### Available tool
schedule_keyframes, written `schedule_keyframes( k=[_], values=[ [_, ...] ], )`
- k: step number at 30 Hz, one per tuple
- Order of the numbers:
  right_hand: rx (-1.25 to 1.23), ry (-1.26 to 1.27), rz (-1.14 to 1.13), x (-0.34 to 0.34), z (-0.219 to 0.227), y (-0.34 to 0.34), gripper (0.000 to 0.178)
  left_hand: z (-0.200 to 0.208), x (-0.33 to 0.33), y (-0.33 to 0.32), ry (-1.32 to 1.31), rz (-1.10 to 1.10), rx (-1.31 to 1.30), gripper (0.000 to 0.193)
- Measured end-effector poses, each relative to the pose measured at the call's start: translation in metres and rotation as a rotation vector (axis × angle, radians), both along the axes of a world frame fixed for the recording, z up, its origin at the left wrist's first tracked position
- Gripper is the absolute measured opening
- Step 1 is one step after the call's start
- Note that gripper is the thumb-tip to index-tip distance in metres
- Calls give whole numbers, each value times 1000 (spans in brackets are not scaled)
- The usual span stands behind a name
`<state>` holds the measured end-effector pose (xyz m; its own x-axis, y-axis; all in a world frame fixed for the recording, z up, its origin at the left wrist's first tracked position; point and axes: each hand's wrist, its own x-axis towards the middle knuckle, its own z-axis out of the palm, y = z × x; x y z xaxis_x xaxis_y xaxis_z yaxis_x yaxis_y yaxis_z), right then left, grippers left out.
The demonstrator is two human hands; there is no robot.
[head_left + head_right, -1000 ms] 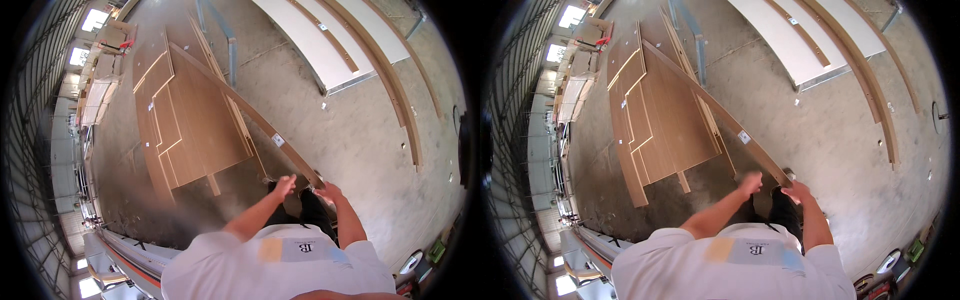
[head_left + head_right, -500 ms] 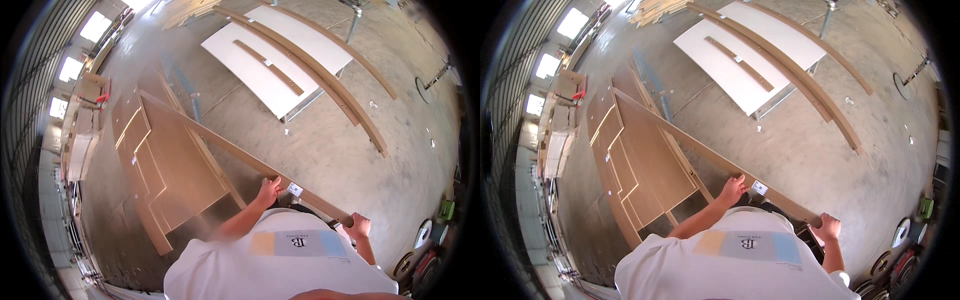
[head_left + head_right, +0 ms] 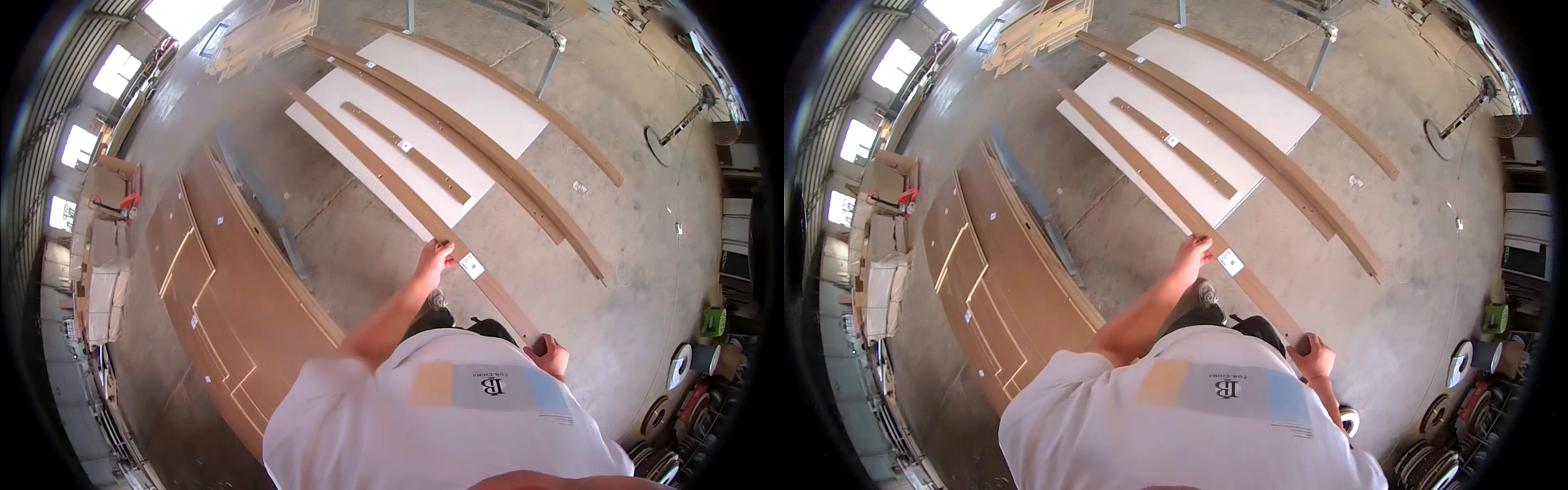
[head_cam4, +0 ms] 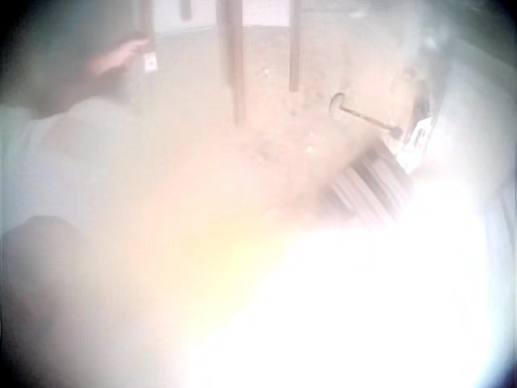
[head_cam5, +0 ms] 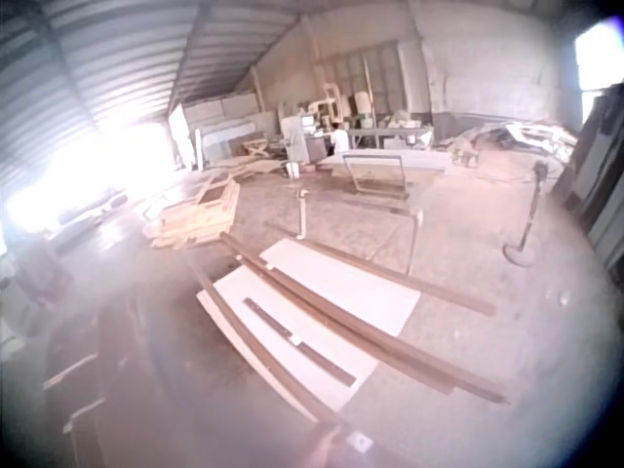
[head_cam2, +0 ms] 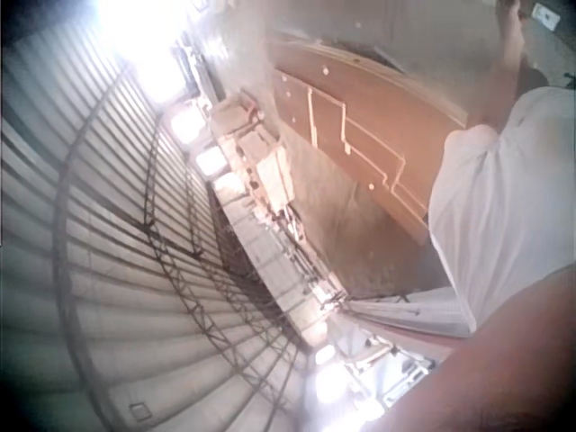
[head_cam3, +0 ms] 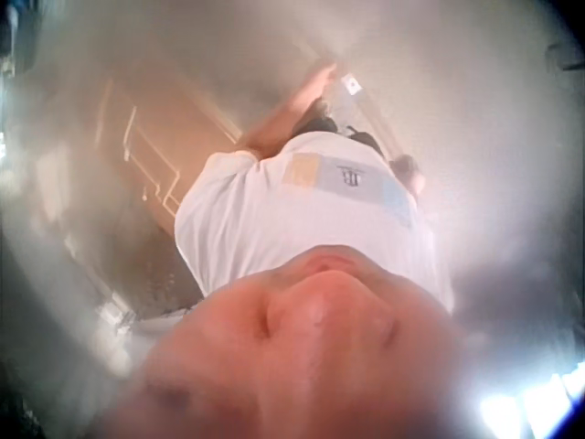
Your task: The person repeatedly picks up flat-pack wooden panels from the floor, places them on a conveyor-like machine, and uses a handheld tool to apply fasteners or seal edges. They then remove the panels and stack them on the floor, repeating the process for multiple pieces.
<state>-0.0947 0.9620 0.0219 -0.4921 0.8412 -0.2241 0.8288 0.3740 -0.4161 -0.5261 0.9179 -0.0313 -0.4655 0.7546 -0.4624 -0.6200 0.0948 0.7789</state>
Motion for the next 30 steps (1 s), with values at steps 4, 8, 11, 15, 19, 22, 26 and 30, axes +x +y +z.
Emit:
schedule_keyframes(
  k=[4, 8, 11, 15, 19, 22, 26, 30],
  values=[
    [12, -61, -90, -57, 14, 18, 54, -31, -47, 65, -50, -66, 0, 19],
    [15, -86, -90, -86, 8, 52, 55, -38, -71, 112, -49, -16, -104, 18],
    [-4, -131, -95, -92, 2, 82, 56, -58, -78, 145, -70, -63, -141, 18],
    [-25, -131, -74, -96, -13, 139, 57, -70, -88, 184, -28, -165, -246, 21],
    [-142, -169, -126, -125, -30, 207, 62, -44, -76, 207, 214, -207, -341, 26],
    [-105, -139, -83, -154, -66, 262, 62, -31, -63, 186, 227, -240, -354, 26],
    [105, -98, 16, -184, -122, 322, 66, -120, -57, 76, 889, -637, -397, 23],
    [-27, -14, 57, -226, -141, 351, 58, -177, -19, -82, 746, -651, -732, 26]
  ],
)
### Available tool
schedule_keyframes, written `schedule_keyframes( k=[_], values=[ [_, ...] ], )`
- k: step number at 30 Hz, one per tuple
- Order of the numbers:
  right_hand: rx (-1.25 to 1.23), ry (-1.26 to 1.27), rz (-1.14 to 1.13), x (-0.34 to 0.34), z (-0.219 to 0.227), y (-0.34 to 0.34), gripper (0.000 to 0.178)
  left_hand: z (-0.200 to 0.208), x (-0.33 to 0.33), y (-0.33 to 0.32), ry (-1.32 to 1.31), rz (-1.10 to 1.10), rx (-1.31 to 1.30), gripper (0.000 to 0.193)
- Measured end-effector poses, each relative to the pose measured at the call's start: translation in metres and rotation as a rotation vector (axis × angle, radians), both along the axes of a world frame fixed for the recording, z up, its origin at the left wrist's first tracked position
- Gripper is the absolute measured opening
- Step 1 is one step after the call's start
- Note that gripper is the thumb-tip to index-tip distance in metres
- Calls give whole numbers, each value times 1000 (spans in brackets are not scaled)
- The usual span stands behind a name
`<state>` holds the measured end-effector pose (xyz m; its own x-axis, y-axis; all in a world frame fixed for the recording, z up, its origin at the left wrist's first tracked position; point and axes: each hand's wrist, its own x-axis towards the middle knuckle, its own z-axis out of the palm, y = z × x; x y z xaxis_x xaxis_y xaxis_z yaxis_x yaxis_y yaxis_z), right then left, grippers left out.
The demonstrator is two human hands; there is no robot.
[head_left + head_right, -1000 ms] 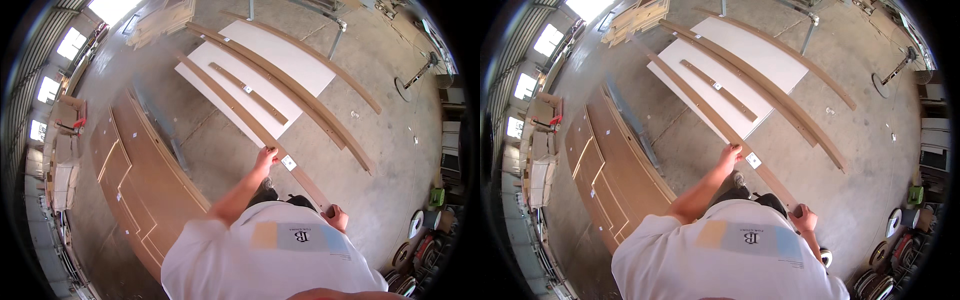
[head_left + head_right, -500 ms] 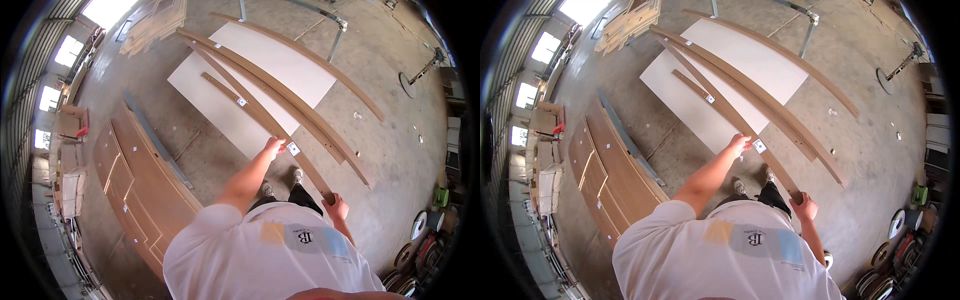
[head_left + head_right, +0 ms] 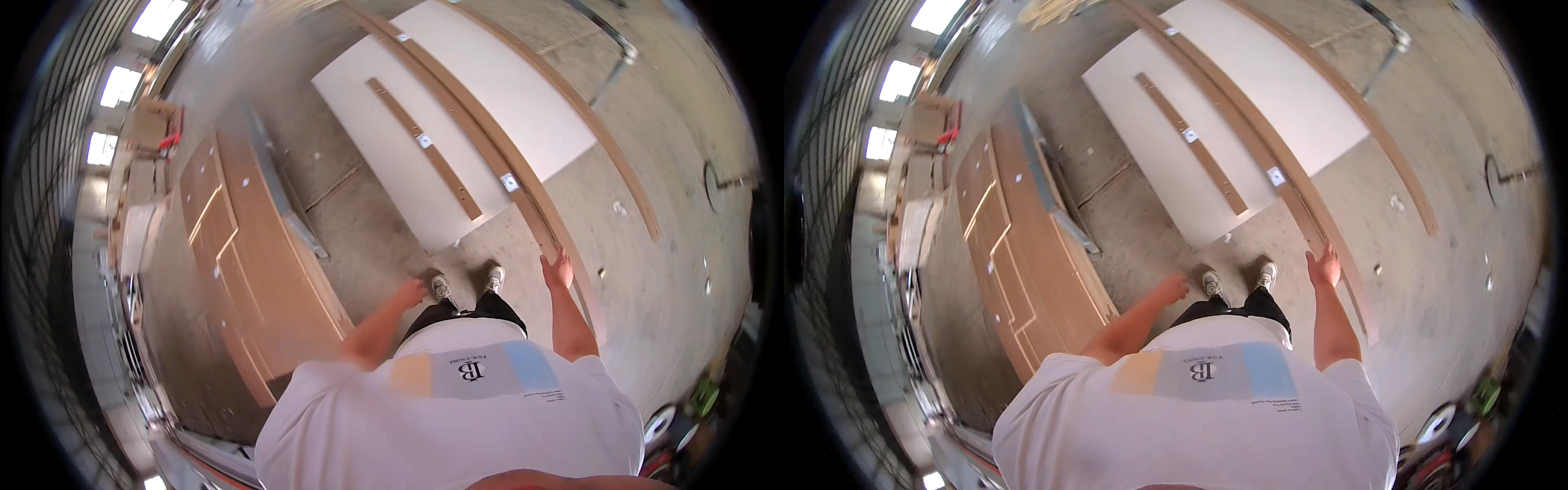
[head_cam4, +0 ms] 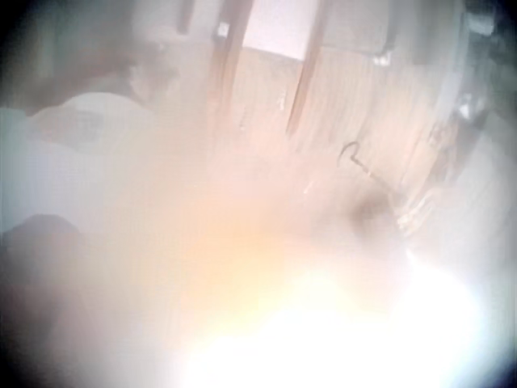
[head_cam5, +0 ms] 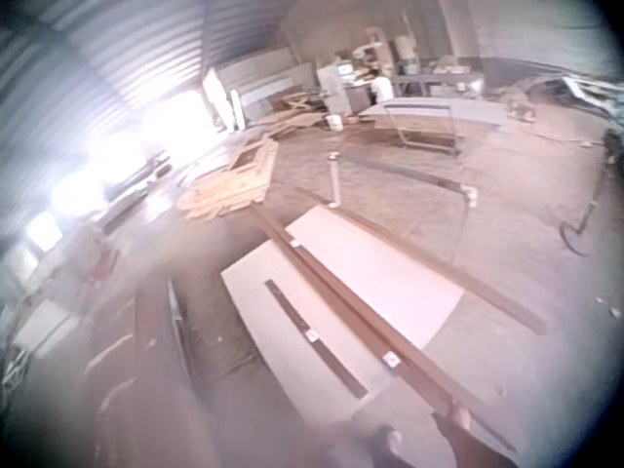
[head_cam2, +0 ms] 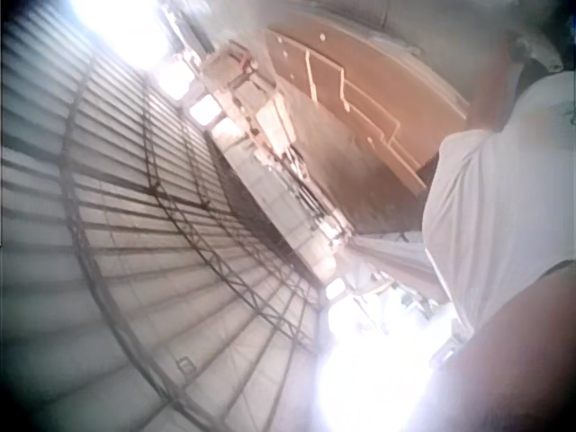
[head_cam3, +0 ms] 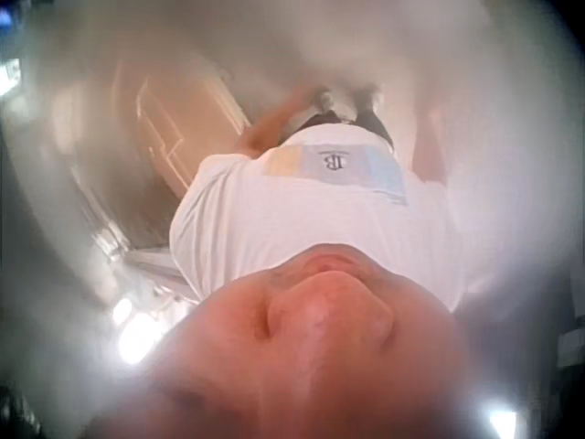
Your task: The person repeatedly picks up flat-pack wooden panels from the floor, places them on a conveyor-like machine, and uses a handheld tool to apply fasteners or seal edges. They then remove the panels and stack them on the floor, repeating the process for multiple pieces.
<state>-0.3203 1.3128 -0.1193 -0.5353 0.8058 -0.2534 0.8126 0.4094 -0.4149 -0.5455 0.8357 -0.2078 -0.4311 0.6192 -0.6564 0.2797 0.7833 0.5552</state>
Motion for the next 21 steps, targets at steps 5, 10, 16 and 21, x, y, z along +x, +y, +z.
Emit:
schedule_keyframes(
  k=[5, 10, 16, 21],
  values=[
    [-158, -22, 268, -11, -22, -9, 46, 79, 56, -50, -262, 743, -93, 22],
    [-381, -117, 541, -34, -41, -71, 28, 81, 102, -119, -239, 1062, 65, 16],
    [-863, -192, 672, -114, -71, -117, 23, 44, 147, -154, 87, 1263, 335, 14],
    [-752, -186, 956, -219, -56, -193, 24, -10, 150, -247, 131, 1448, 367, 12]
  ],
)
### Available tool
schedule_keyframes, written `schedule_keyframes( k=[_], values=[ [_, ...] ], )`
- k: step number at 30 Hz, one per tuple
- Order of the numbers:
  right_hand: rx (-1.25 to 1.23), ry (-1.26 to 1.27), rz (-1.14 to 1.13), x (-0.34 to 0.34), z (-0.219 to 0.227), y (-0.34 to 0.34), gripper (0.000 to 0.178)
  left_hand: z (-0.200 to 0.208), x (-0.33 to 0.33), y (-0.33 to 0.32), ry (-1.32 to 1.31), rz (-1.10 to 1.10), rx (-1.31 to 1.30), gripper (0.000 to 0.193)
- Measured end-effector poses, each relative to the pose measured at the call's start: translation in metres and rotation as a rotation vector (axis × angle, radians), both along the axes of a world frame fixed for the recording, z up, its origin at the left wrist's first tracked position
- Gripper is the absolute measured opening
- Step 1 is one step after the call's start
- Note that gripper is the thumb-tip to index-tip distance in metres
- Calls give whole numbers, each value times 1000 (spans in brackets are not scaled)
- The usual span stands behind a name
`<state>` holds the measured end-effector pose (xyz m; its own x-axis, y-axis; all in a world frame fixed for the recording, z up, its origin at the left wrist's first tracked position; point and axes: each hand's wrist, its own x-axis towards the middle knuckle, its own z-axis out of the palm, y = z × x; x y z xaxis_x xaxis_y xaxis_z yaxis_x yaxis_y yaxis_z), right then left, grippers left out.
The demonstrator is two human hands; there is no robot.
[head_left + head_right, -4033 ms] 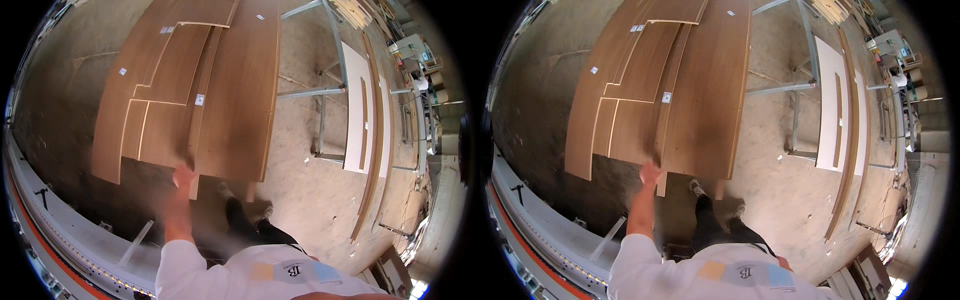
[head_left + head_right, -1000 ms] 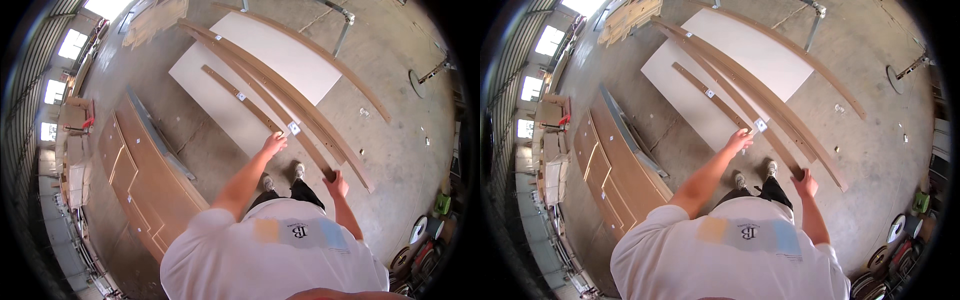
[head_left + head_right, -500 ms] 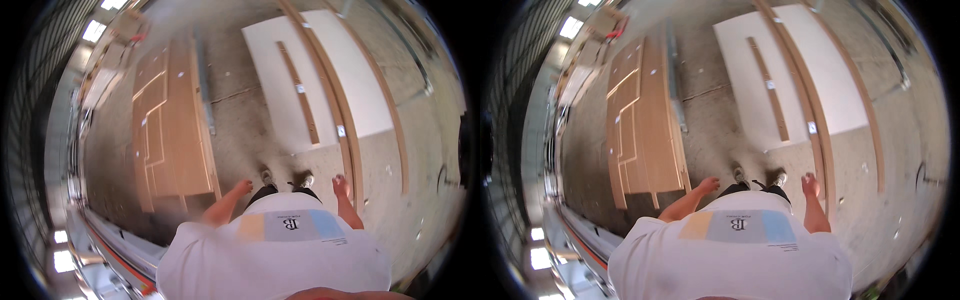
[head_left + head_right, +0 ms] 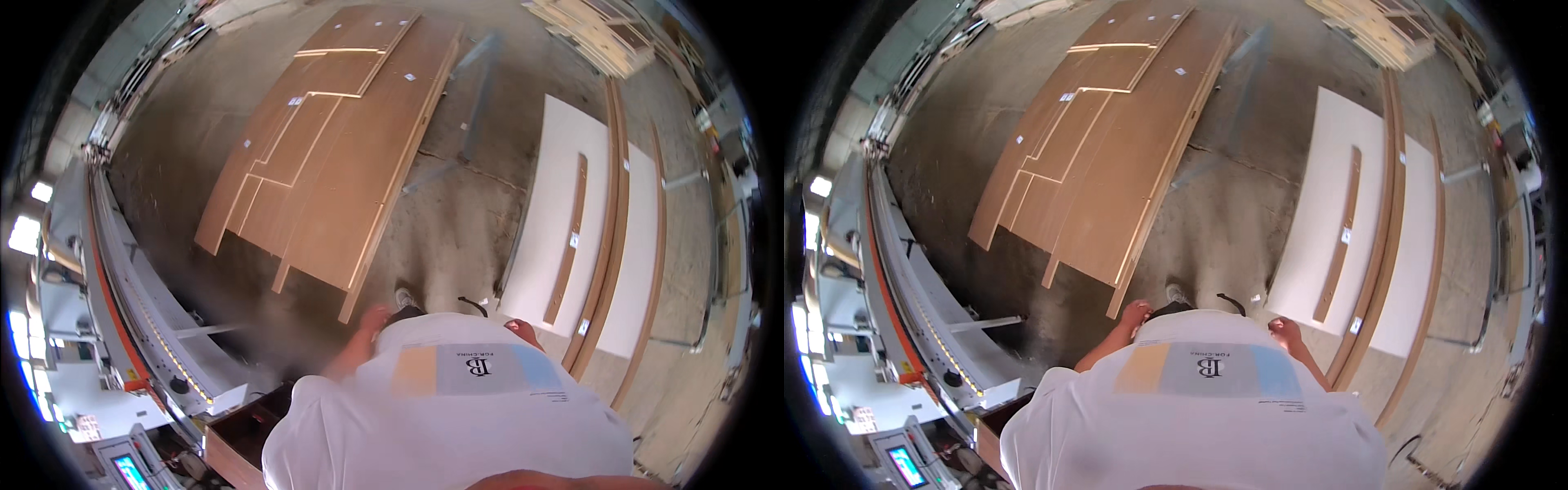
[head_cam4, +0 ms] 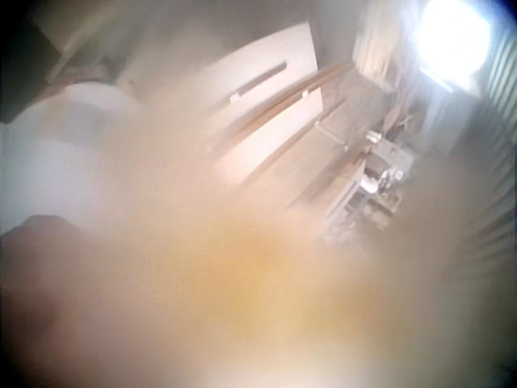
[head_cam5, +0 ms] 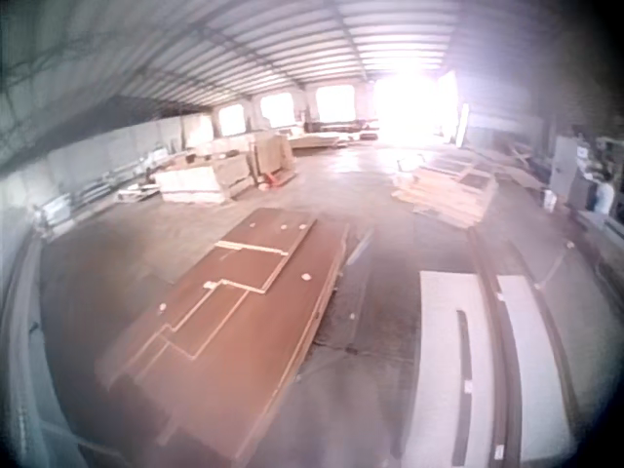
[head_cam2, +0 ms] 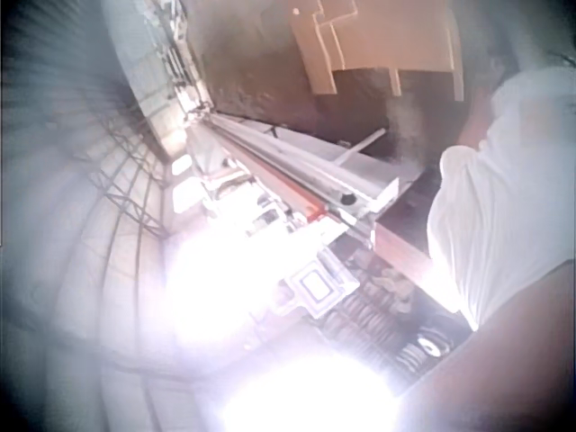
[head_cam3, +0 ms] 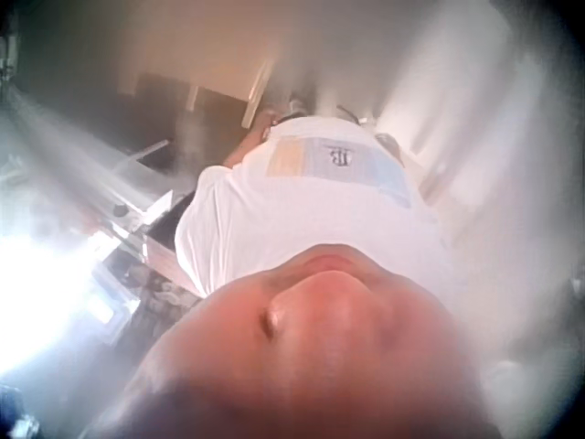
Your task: The person repeatedly picks up flat-pack wooden panels from the floor, places them on a conveyor-like machine, and uses a handheld tool to apply fasteners or seal edges. They then remove the panels and stack them on the floor, repeating the process for multiple pieces.
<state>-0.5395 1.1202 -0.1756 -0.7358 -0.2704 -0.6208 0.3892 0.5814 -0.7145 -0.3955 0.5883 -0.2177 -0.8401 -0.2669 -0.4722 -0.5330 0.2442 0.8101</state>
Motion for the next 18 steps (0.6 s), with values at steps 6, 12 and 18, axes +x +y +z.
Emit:
schedule_keyframes(
  k=[6, 12, 18],
  values=[
    [160, 160, 297, -124, 53, -158, 27, 28, -40, -98, -371, 281, 256, 16],
    [20, 298, 432, -213, 107, -308, 27, 44, -120, -168, -294, 316, 466, 20],
    [-14, 162, 573, -327, 78, -431, 32, 4, -198, -210, -281, 276, 376, 22]
  ],
)
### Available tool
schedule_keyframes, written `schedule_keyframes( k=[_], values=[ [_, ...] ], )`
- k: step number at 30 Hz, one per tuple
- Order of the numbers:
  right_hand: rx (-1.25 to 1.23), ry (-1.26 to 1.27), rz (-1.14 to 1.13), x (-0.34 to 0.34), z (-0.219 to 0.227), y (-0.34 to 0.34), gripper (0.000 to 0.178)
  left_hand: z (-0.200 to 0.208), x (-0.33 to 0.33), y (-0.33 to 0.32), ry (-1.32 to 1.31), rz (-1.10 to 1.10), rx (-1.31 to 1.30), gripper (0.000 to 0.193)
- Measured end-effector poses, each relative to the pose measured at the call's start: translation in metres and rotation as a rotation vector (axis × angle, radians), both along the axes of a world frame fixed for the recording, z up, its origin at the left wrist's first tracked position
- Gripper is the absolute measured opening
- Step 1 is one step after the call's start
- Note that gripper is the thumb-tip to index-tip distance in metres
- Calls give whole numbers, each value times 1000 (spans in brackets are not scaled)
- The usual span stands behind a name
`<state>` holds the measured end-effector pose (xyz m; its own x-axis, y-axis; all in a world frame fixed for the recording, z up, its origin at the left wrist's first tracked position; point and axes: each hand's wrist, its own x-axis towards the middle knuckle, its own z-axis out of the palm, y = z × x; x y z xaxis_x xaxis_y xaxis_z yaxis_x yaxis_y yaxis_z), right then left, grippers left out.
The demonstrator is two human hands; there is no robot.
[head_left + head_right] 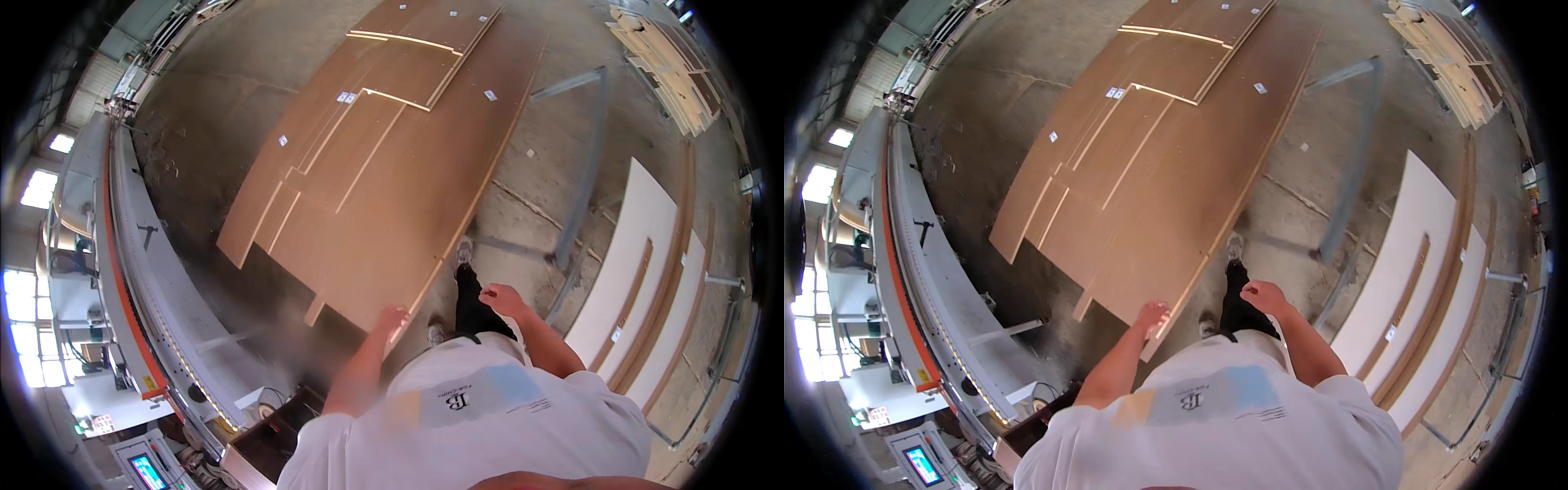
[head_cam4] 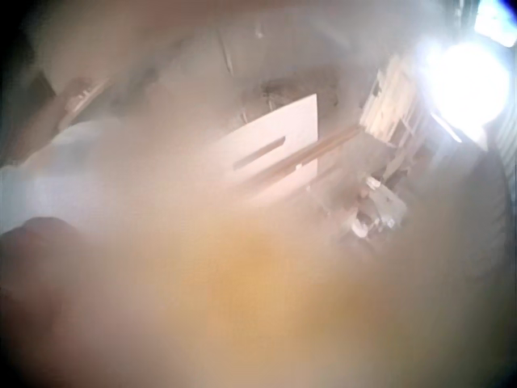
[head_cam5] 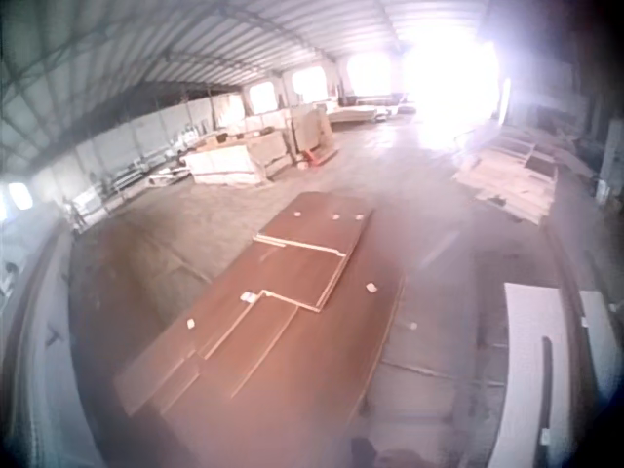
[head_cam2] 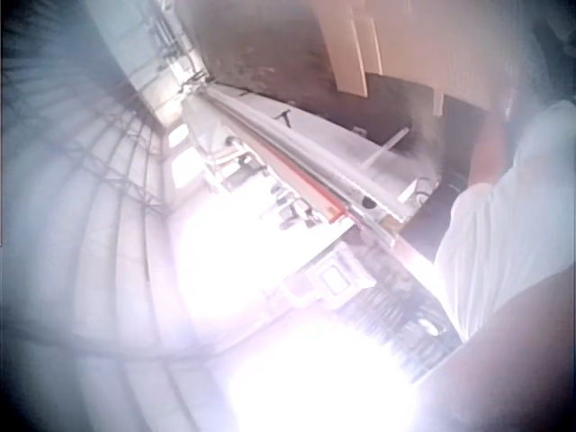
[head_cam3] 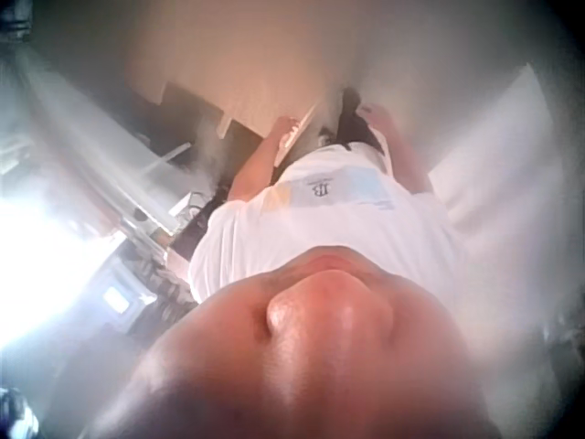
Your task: The person repeatedly picks up flat-pack wooden panels from the floor, places them on a conveyor-like machine, and uses a handheld tool to apply fasteners or seal edges. They then remove the panels and stack them on the floor, repeating the process for multiple pieces.
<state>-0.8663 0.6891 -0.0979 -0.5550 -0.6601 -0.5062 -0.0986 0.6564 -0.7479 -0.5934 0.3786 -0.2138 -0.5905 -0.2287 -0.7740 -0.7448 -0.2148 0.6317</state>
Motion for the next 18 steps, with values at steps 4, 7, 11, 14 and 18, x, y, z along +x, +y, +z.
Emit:
schedule_keyframes(
  k=[4, 7, 11, 14, 18],
  values=[
    [71, 39, 21, -104, -45, -97, 37, -5, -50, -31, -97, 47, 144, 10],
    [232, 75, 108, -192, -77, -173, 42, 28, -120, -47, -230, 189, 44, 11],
    [431, 180, 196, -299, -137, -248, 52, -3, -230, -133, -362, -168, -44, 17],
    [548, 164, 182, -349, -143, -303, 64, -58, -313, -190, -281, 91, -20, 27],
    [689, 58, 48, -374, -148, -330, 74, -57, -493, -257, -138, 169, 1, 36]
  ],
)
